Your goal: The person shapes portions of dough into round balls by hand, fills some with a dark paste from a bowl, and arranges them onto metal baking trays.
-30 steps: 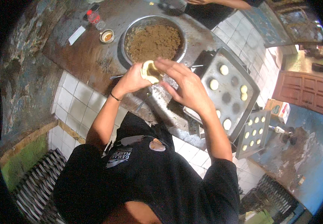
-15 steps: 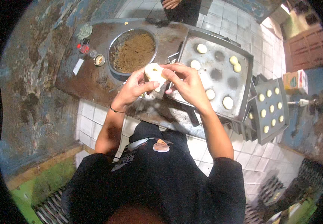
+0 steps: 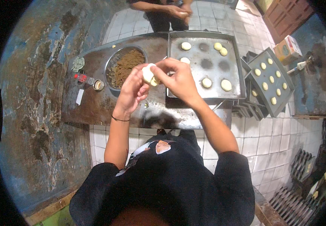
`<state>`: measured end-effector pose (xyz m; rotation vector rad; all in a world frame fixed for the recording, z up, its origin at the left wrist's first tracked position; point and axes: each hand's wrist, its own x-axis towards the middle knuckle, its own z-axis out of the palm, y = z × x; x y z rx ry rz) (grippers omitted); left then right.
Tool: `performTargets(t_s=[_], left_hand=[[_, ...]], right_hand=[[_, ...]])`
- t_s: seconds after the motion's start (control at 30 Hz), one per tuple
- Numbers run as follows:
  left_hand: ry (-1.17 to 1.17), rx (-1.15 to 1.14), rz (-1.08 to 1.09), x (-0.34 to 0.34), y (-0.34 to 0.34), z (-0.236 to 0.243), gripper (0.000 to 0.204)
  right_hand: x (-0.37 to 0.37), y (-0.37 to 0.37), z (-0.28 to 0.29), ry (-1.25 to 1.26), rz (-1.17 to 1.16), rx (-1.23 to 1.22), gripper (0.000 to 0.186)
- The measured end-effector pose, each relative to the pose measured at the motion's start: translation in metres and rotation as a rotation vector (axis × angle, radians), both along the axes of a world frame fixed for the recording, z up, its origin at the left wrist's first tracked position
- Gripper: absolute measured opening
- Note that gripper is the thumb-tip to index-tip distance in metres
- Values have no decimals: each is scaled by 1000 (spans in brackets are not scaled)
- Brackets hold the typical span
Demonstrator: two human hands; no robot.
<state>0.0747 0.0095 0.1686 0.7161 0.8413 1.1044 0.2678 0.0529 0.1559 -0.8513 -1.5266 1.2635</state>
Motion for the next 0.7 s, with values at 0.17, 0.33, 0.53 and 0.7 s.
performTargets(t_s=[0.17, 0.33, 0.53, 0.7], left_hand=[[450, 427, 322, -44, -19, -1, 38], [173, 467, 179, -60, -58, 32, 33], [-40, 560, 169, -67, -81, 18, 49], [-44, 683, 117, -64, -84, 33, 73]], right_hand=[[-66, -47, -15, 592, 242, -705, 29], [-145, -114, -16, 547, -35, -347, 42], [-156, -125, -24, 378, -127, 38, 28], [-132, -142, 4, 272, -58, 79, 20]])
